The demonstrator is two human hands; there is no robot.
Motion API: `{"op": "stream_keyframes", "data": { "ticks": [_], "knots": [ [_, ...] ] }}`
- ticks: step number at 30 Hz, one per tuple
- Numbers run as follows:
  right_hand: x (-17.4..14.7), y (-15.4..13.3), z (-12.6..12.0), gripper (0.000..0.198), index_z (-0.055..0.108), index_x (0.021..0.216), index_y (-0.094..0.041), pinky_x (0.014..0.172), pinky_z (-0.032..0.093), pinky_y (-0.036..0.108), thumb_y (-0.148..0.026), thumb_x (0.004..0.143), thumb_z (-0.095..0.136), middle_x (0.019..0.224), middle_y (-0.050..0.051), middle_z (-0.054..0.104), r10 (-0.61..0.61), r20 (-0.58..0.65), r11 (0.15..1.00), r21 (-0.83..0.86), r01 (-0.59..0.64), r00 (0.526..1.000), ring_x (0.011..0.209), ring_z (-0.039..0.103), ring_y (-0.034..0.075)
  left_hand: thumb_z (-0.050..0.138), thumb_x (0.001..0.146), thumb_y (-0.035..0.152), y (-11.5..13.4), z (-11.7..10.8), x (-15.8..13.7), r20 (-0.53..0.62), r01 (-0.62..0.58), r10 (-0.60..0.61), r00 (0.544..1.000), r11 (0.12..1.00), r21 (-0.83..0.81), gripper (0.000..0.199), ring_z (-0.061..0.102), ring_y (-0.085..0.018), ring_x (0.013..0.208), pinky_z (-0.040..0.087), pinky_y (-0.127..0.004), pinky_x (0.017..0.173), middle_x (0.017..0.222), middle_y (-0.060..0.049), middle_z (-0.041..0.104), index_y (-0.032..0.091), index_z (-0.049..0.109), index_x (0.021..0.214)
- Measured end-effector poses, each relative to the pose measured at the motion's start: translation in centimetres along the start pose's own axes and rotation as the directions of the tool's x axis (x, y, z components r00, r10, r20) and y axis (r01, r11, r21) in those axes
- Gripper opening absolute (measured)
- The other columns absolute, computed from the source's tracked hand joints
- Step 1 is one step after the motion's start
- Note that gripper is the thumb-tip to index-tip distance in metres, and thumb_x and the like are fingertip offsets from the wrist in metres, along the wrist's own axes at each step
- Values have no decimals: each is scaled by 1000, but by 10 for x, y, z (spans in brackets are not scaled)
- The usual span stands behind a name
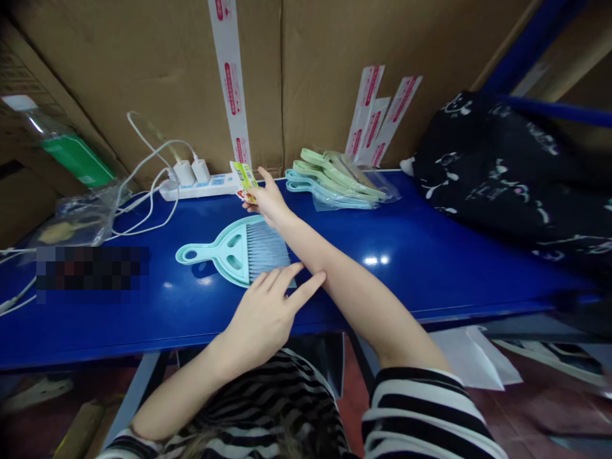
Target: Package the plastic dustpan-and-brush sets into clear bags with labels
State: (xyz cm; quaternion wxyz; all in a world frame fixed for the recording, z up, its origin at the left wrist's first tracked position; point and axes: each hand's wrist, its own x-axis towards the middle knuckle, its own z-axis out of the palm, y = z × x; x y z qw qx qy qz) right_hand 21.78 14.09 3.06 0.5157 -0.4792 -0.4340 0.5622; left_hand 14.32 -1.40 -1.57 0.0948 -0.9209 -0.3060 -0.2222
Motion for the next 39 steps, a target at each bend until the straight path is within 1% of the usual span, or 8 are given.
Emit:
{"op": "stream_keyframes", "data": {
  "ticks": [3, 7, 12, 20, 26, 30, 34, 39],
  "knots": [
    [-3, -2, 1, 66, 20, 146, -22, 40, 41, 15, -3, 87, 42, 57, -9, 54, 14, -8, 1000, 20, -14, 1000, 45, 51, 8, 34, 83, 1, 0, 1, 1, -9, 4, -4, 1000, 1000, -14, 49, 56, -21, 101, 47, -32, 82, 119, -12, 57, 17, 48, 128],
    [-3, -3, 1, 66, 22, 146, -21, 41, 41, 16, -2, 86, 42, 56, -8, 54, 18, -2, 999, 29, -18, 1000, 44, 51, 9, 35, 83, 1, 0, 2, 1, -9, 3, -3, 1000, 1000, -23, 45, 55, -22, 106, 46, -33, 84, 122, -13, 56, 16, 52, 122],
    [2, 3, -1, 68, 20, 147, -23, 44, 44, 18, -4, 86, 43, 61, -6, 59, -29, 23, 1000, 8, 28, 999, 47, 55, 10, 33, 82, 1, -1, 2, 2, 5, 19, -19, 1000, 999, -27, 57, 57, -20, 102, 46, -32, 83, 120, -12, 58, 12, 36, 138],
    [8, 9, -5, 70, 21, 147, -25, 47, 47, 20, -5, 85, 46, 68, -4, 63, -38, 36, 999, -23, 39, 999, 51, 58, 11, 34, 82, 2, -1, 2, 1, -13, -7, 7, 1000, 1000, -29, 46, 56, -21, 107, 45, -32, 84, 121, -12, 58, 15, 50, 123],
    [2, 7, 0, 69, 22, 147, -23, 42, 43, 18, -3, 85, 44, 66, -4, 61, -31, 7, 999, -11, 31, 1000, 49, 55, 10, 34, 81, 1, -1, 2, 1, 12, 14, -14, 1000, 999, -36, 56, 57, -20, 102, 46, -32, 83, 119, -12, 58, 13, 37, 136],
    [-2, 5, 4, 69, 23, 146, -23, 41, 41, 18, -2, 84, 44, 68, -4, 61, 2, 5, 1000, -24, -2, 1000, 47, 53, 9, 35, 81, 1, -2, 2, 1, 25, 5, -4, 1000, 999, -54, 51, 58, -21, 100, 46, -33, 82, 117, -12, 59, 15, 45, 130],
    [-6, 2, 5, 67, 24, 146, -22, 39, 39, 17, -1, 85, 42, 65, -5, 58, 7, -23, 1000, -17, -8, 1000, 45, 51, 9, 35, 81, 1, -2, 3, 0, 17, -7, 9, 1000, 998, -67, 47, 56, -22, 107, 46, -33, 85, 120, -13, 58, 14, 48, 124],
    [-7, 1, 5, 66, 25, 145, -21, 38, 38, 16, -1, 85, 43, 65, -5, 57, 1, -26, 1000, -16, -2, 1000, 44, 50, 7, 34, 82, 2, -1, 3, 0, 25, 10, -8, 1000, 998, -69, 55, 56, -21, 107, 46, -33, 87, 123, -13, 57, 9, 35, 136]
  ]
}}
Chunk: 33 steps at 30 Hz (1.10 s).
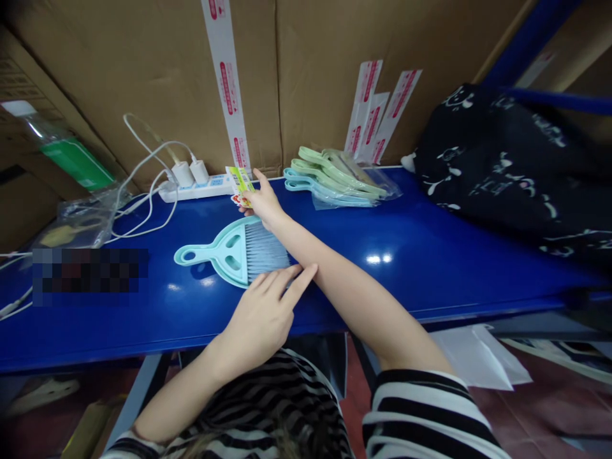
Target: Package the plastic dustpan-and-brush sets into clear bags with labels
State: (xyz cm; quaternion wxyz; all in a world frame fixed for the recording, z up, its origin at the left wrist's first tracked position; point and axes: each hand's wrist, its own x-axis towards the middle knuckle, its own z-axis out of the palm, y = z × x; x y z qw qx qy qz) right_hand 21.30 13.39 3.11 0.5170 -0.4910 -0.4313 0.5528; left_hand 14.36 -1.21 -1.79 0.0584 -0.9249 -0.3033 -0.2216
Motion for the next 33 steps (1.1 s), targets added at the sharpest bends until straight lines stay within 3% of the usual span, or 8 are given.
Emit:
{"op": "stream_keyframes", "data": {
  "ticks": [8, 14, 25, 30, 33],
  "knots": [
    [3, 5, -2, 73, 18, 148, -26, 38, 39, 17, -3, 84, 44, 76, -2, 65, -3, 41, 1000, -25, 4, 999, 47, 53, 8, 34, 81, 1, -1, 1, -1, -17, -5, 6, 1000, 1000, 15, 46, 57, -20, 108, 46, -32, 86, 121, -13, 60, 12, 47, 125],
    [4, 6, -2, 73, 21, 149, -23, 44, 45, 20, -4, 83, 47, 74, 0, 65, -32, 47, 998, -53, 35, 998, 53, 57, 11, 31, 82, 2, 0, 3, -1, -22, -6, 6, 1000, 1000, 16, 56, 56, -20, 108, 44, -32, 87, 118, -15, 60, 0, 29, 137],
    [3, 8, -2, 71, 21, 148, -25, 42, 43, 18, -4, 85, 45, 72, -2, 63, -19, 51, 999, -50, 22, 999, 50, 55, 10, 34, 86, 4, -2, 2, -2, -31, -17, 17, 999, 1000, -2, 42, 55, -19, 106, 43, -31, 87, 120, -10, 59, 10, 44, 127],
    [0, 6, -1, 73, 21, 148, -21, 43, 44, 19, -4, 83, 47, 76, 1, 66, -18, 32, 997, -77, 20, 999, 51, 55, 11, 35, 86, 5, -1, 3, -2, -14, -15, 15, 1000, 1000, 3, 49, 55, -19, 104, 43, -31, 85, 119, -10, 59, 9, 35, 135],
    [-3, 7, 0, 73, 22, 148, -22, 40, 43, 19, -3, 82, 46, 78, 2, 66, 10, 27, 993, -118, -7, 1000, 47, 52, 10, 35, 87, 6, -2, 3, -3, -14, -23, 23, 1000, 1000, 10, 44, 56, -19, 101, 44, -31, 83, 114, -9, 61, 12, 41, 130]
  ]
}}
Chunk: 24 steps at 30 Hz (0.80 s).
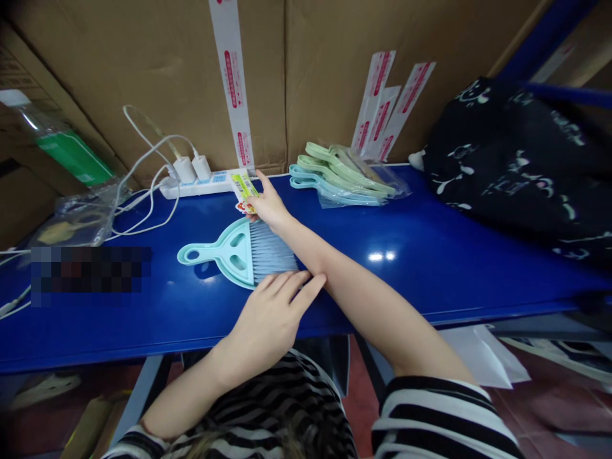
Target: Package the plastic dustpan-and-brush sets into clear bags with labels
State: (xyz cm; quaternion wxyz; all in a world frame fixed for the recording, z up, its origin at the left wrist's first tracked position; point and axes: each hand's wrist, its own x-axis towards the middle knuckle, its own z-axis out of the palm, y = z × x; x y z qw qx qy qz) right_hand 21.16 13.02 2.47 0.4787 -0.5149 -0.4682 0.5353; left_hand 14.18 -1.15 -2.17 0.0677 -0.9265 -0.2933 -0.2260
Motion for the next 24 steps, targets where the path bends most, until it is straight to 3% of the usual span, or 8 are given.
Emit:
{"op": "stream_keyframes", "data": {
  "ticks": [3, 9, 13, 19, 24],
  "knots": [
    [-1, 1, 0, 75, 22, 148, -25, 38, 42, 18, -1, 81, 45, 80, 1, 65, 24, 16, 1000, 9, -24, 1000, 45, 49, 9, 35, 88, 7, 0, 0, -1, -4, -4, 4, 1000, 1000, 4, 40, 55, -19, 101, 44, -31, 83, 116, -9, 59, 14, 45, 126],
    [-3, -1, -1, 78, 17, 149, -27, 44, 49, 21, 0, 80, 43, 84, 0, 64, 24, 34, 992, 123, -28, 999, 48, 53, 9, 34, 86, 6, 0, -1, -1, 60, 2, -3, 998, 1000, 12, 58, 54, -18, 101, 44, -30, 82, 116, -9, 56, 12, 25, 143],
    [-10, -6, 7, 75, 16, 149, -23, 48, 49, 20, 1, 82, 41, 78, -1, 63, 50, -5, 979, 197, -48, 999, 49, 53, 9, 35, 85, 6, 1, -1, 0, 26, 70, -71, 997, 996, 58, 62, 53, -19, 95, 44, -30, 79, 106, -8, 57, 10, 22, 145],
    [-11, -12, 6, 73, 15, 149, -24, 54, 51, 21, 1, 84, 38, 72, -3, 61, 26, -21, 967, 252, -19, 999, 52, 55, 10, 37, 84, 4, -1, -2, -3, 60, 5, -6, 998, 1000, 5, 69, 53, -17, 92, 43, -29, 78, 108, -5, 54, 29, 21, 146],
    [-11, -6, -6, 58, 47, 133, -19, 60, 55, 24, 4, 80, 40, 70, -1, 61, -21, -14, 975, 219, 24, 1000, 56, 60, 10, 38, 84, 4, -1, -5, -4, 19, 36, -36, 999, 999, 7, 63, 53, -19, 100, 44, -32, 83, 114, -6, 55, 29, 32, 142]
  ]
}}
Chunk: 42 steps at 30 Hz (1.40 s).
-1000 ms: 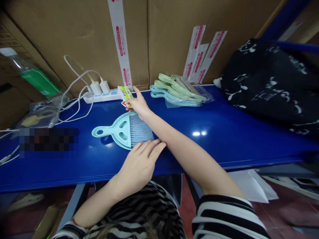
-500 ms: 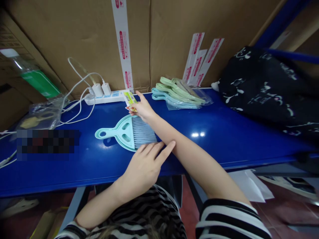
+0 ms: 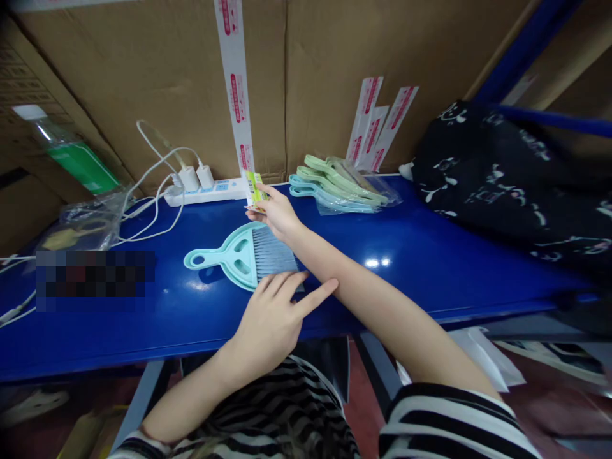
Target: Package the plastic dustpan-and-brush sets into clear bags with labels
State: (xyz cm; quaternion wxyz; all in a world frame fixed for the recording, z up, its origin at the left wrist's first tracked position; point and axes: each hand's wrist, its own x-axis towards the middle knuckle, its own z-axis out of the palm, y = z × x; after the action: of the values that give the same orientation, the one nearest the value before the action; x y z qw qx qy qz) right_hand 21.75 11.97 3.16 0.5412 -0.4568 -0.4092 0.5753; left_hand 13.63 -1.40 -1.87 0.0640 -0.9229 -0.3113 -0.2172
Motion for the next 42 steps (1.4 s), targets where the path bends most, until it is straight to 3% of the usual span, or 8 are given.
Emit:
{"op": "stream_keyframes", "data": {
  "ticks": [4, 9, 16, 23, 29, 34, 39, 42],
  "knots": [
    [-10, 3, -19, 41, 64, 112, -14, 70, 56, 27, 4, 78, 48, 73, 2, 67, 3, 28, 996, -84, -1, 1000, 66, 65, 11, 42, 83, 8, 1, 0, 0, -57, 67, -66, 996, 998, 5, 52, 52, -23, 108, 44, -37, 90, 119, -11, 57, 17, 45, 134],
    [-25, 2, -55, 21, 75, 88, -17, 74, 54, 27, -7, 78, 58, 89, 3, 74, 24, 210, 970, -243, 29, 978, 76, 65, 12, 43, 83, 11, 1, 0, 2, -90, 114, -115, 989, 993, -11, 43, 55, -24, 107, 46, -37, 91, 115, -11, 62, 11, 53, 125],
    [-32, 2, -87, 36, 74, 102, -18, 72, 54, 30, -24, 66, 75, 90, 4, 74, 14, 415, 886, -427, 182, 910, 77, 65, 16, 43, 87, 11, -10, -10, -2, -62, 126, -127, 990, 992, -28, 32, 58, -22, 104, 49, -35, 89, 110, -9, 66, 12, 59, 116],
    [-42, 3, -87, 44, 72, 107, -17, 57, 56, 25, -31, 65, 75, 106, 7, 70, 48, 478, 823, -517, 237, 877, 66, 64, 13, 42, 92, 16, -30, -34, -15, -8, 142, -142, 990, 990, 4, 28, 59, -22, 108, 49, -38, 93, 112, -8, 67, 15, 61, 113],
    [-46, 4, -83, 35, 73, 105, -17, 50, 52, 24, -32, 74, 65, 77, 3, 70, 151, 491, 772, -600, 208, 858, 53, 59, 10, 42, 94, 19, -53, -51, -33, 42, 197, -200, 979, 978, 63, 28, 60, -23, 108, 50, -41, 93, 116, -9, 65, 18, 63, 113],
    [-45, 8, -80, 34, 72, 109, -17, 48, 44, 23, -28, 79, 59, 55, -3, 56, 27, 512, 592, -700, 400, 858, 46, 48, 9, 39, 95, 17, -69, -52, -46, 80, 166, -172, 982, 983, 80, 32, 53, -24, 120, 48, -43, 99, 127, -10, 59, 17, 60, 120],
    [-45, 12, -79, 33, 71, 109, -22, 61, 48, 29, -33, 80, 61, 80, 4, 58, -182, 526, 360, -750, 555, 830, 60, 50, 12, 37, 95, 16, -73, -47, -55, 33, 192, -194, 980, 980, 60, 34, 48, -24, 126, 46, -44, 101, 129, -10, 57, 19, 56, 124],
    [-48, 9, -81, 39, 69, 114, -25, 79, 49, 41, -42, 79, 63, 103, 11, 60, -227, 575, 245, -748, 617, 786, 88, 56, 22, 39, 94, 17, -74, -47, -58, -22, 265, -264, 964, 959, 97, 34, 45, -27, 127, 45, -48, 100, 129, -9, 56, 21, 57, 122]
  ]
}}
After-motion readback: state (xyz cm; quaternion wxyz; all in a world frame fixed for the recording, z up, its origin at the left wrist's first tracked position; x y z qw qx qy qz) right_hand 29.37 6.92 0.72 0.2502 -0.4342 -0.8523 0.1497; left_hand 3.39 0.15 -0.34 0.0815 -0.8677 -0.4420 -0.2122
